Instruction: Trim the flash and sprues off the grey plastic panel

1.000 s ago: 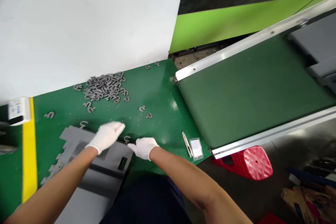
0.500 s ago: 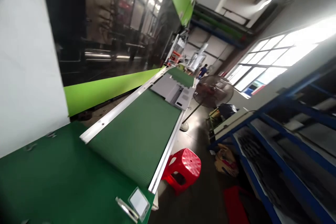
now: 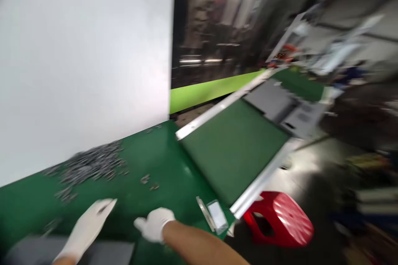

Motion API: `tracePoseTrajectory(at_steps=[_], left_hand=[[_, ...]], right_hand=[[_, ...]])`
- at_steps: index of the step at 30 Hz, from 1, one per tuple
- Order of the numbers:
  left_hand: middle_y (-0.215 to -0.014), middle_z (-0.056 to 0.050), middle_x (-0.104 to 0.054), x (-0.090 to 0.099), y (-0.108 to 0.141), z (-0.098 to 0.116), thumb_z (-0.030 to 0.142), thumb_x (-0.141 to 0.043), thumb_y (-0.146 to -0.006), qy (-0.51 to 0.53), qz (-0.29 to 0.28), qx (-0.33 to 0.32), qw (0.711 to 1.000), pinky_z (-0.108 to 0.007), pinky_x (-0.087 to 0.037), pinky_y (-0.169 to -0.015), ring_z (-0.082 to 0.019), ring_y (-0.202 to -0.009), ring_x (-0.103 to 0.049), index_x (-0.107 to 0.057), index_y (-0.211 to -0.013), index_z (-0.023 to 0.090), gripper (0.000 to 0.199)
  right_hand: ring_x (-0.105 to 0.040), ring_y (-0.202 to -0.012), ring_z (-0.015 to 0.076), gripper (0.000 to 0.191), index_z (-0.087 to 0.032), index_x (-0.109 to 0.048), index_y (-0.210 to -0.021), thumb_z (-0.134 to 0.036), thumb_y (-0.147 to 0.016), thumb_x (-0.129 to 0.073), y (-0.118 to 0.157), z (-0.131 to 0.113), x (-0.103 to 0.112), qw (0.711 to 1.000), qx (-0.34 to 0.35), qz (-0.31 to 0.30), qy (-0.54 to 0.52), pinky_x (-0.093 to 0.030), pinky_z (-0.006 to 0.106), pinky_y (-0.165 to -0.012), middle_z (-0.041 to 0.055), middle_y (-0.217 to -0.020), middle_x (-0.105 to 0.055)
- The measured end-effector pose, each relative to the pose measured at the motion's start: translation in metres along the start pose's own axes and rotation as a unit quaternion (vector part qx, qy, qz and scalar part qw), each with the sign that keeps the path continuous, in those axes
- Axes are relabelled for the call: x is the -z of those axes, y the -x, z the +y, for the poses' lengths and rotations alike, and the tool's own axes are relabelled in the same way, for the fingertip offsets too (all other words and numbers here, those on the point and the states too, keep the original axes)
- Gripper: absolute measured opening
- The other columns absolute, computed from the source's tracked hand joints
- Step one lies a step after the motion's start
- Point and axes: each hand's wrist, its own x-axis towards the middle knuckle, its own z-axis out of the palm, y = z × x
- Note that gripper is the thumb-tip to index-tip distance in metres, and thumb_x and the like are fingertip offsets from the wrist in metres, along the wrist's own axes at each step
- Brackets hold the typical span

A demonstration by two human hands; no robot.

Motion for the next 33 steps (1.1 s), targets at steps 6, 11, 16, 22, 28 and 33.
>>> tracePoseTrajectory(at_steps=[6,11,16,22,28,33], left_hand=[[-0.155,-0.014,-0.054,0.083,0.018,-0.081,0.049,-0.035,-0.100,0.040,0.189,0.133,0.972,-0.044,-0.035,-0.123,-0.030,-0.144,-0.049,-0.053,-0.150,0.019,0.061],[-0.134,-0.019,-0.070,0.096,0.024,-0.142,0.060,-0.039,-0.094,-0.022,-0.013,0.268,0.963,-0.068,-0.034,-0.113,-0.045,-0.123,-0.062,-0.075,-0.112,0.022,0.055],[-0.110,-0.013,-0.078,0.090,0.035,-0.182,0.057,-0.047,-0.089,0.039,-0.106,0.200,0.973,-0.039,-0.048,-0.096,-0.033,-0.106,-0.069,-0.076,-0.089,0.021,0.046],[-0.088,-0.010,-0.076,0.085,0.028,-0.200,0.071,-0.051,-0.083,0.095,-0.125,0.204,0.966,-0.034,-0.044,-0.076,-0.028,-0.087,-0.065,-0.075,-0.080,0.018,0.058],[-0.080,-0.007,-0.073,0.071,0.025,-0.212,0.077,-0.063,-0.069,0.160,-0.110,0.225,0.955,-0.033,-0.040,-0.069,-0.024,-0.079,-0.061,-0.072,-0.075,0.017,0.061],[-0.082,-0.006,-0.074,0.072,0.029,-0.207,0.075,-0.065,-0.072,0.203,-0.092,0.222,0.949,-0.033,-0.042,-0.073,-0.023,-0.081,-0.061,-0.074,-0.078,0.017,0.058]], right_hand=[[-0.077,-0.095,0.0306,0.077,-0.019,-0.072,-0.097,-0.068,-0.104,-0.013,-0.018,-0.021,-0.035,0.998,0.020,-0.063,-0.004,-0.059,0.043,-0.084,0.0161,-0.099,-0.078],[-0.076,-0.101,0.0321,0.071,-0.020,-0.071,-0.105,-0.071,-0.103,-0.021,-0.031,-0.061,-0.037,0.996,0.043,-0.080,0.006,-0.057,0.044,-0.088,0.0165,-0.105,-0.078],[-0.073,-0.109,0.0363,0.073,-0.016,-0.074,-0.108,-0.073,-0.100,-0.029,-0.057,-0.118,-0.054,0.987,0.090,-0.131,0.034,-0.055,0.047,-0.093,0.0207,-0.111,-0.077],[-0.070,-0.115,0.0389,0.077,-0.011,-0.074,-0.116,-0.069,-0.101,-0.025,-0.085,-0.172,-0.076,0.976,0.128,-0.169,0.053,-0.053,0.050,-0.098,0.0249,-0.117,-0.075],[-0.069,-0.117,0.0405,0.081,-0.008,-0.073,-0.119,-0.069,-0.100,-0.024,-0.099,-0.193,-0.087,0.969,0.128,-0.206,0.056,-0.052,0.052,-0.100,0.0272,-0.118,-0.074],[-0.069,-0.117,0.0408,0.081,-0.009,-0.074,-0.118,-0.069,-0.100,-0.024,-0.102,-0.196,-0.086,0.967,0.125,-0.214,0.056,-0.052,0.053,-0.100,0.0267,-0.118,-0.074]])
